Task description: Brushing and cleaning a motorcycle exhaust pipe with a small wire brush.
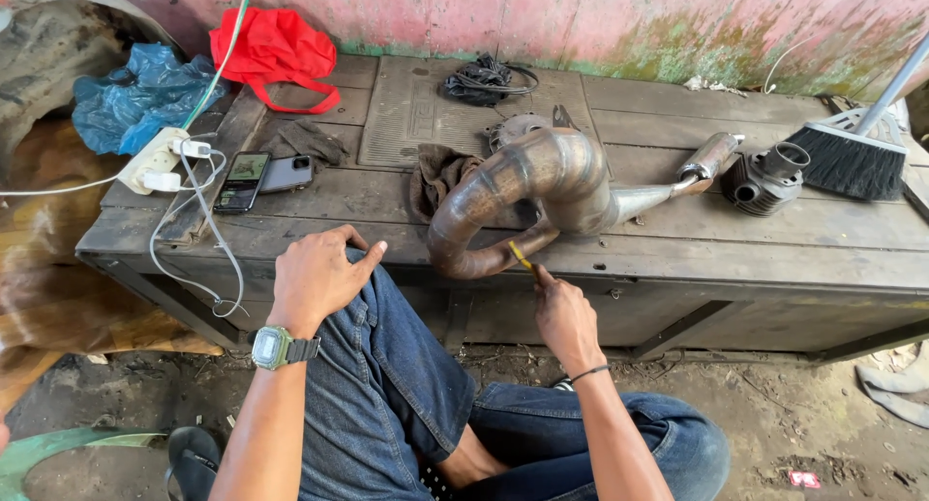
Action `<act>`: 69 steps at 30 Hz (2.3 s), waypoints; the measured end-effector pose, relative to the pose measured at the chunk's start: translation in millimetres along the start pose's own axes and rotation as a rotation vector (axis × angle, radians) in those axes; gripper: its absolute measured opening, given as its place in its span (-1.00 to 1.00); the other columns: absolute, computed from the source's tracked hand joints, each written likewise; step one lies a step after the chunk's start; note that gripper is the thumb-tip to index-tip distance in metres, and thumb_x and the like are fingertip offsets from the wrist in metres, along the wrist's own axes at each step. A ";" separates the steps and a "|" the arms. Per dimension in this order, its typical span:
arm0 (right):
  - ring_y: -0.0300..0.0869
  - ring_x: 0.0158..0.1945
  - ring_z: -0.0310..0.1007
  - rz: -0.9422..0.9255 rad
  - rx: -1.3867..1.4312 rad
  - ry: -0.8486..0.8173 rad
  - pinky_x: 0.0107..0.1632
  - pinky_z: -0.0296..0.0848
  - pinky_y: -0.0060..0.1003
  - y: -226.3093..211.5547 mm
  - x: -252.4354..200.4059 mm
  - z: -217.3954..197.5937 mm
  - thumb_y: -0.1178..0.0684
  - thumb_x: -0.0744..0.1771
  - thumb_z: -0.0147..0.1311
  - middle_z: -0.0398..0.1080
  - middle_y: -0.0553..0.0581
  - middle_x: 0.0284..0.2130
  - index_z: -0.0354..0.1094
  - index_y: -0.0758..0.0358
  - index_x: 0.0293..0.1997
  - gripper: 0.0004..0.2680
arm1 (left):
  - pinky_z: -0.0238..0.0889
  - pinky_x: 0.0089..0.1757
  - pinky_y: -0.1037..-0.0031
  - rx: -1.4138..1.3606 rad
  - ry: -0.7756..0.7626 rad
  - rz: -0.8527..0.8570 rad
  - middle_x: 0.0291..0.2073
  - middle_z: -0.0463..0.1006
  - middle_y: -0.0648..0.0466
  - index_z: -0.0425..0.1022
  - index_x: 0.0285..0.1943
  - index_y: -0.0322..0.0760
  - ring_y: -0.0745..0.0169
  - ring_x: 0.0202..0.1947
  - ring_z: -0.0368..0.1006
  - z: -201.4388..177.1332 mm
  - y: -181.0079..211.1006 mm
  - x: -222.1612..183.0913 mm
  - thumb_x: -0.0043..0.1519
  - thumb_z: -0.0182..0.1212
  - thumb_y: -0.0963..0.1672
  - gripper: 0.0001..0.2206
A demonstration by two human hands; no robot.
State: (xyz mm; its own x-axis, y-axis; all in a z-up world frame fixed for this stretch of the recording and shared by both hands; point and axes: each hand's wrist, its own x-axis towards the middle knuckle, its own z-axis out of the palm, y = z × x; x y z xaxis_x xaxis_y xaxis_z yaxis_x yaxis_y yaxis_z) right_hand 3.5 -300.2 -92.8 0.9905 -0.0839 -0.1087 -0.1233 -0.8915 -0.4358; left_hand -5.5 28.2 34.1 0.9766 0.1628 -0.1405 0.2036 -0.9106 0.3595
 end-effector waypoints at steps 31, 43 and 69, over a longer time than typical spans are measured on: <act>0.35 -0.08 0.55 -0.055 0.065 -0.034 -0.02 0.52 0.30 7.8 7.5 9.4 -0.03 0.39 -0.12 0.54 0.17 -0.08 0.32 -0.17 0.34 -0.67 | 0.42 0.03 0.02 0.004 -0.016 -0.030 -0.11 0.69 -0.12 0.67 -0.08 0.07 -0.33 0.05 0.55 -4.4 5.0 -3.3 0.23 0.02 0.24 -0.55; 0.39 -0.10 0.54 -0.005 0.013 -0.044 -0.01 0.53 0.32 -9.3 -10.1 1.8 0.04 0.40 -0.17 0.52 0.27 -0.11 0.26 -0.05 0.38 -0.65 | 0.49 -0.02 0.03 0.054 -0.024 0.026 -0.18 0.71 -0.06 0.65 -0.06 -0.05 -0.20 0.02 0.60 -5.1 6.8 -5.8 0.27 0.07 0.17 -0.59; 0.27 -0.18 0.53 -0.035 -0.471 -0.348 -0.26 0.47 0.15 -38.1 20.6 -36.8 0.29 0.27 -0.23 0.45 0.32 -0.21 -0.12 0.05 0.52 -0.43 | 0.44 -0.17 0.43 -1.317 -0.057 0.304 -0.22 0.70 -0.10 0.53 -0.03 -0.42 0.18 -0.23 0.57 82.5 -78.0 -32.4 0.29 0.12 -0.02 -0.66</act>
State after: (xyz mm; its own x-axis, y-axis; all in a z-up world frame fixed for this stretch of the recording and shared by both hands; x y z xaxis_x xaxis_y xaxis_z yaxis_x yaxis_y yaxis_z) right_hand 30.8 -284.4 -45.6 0.9056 0.0295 -0.4231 0.0284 -0.9996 -0.0091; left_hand -58.7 62.5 -65.4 0.9968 -0.0231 0.0763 -0.0725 0.1352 0.9882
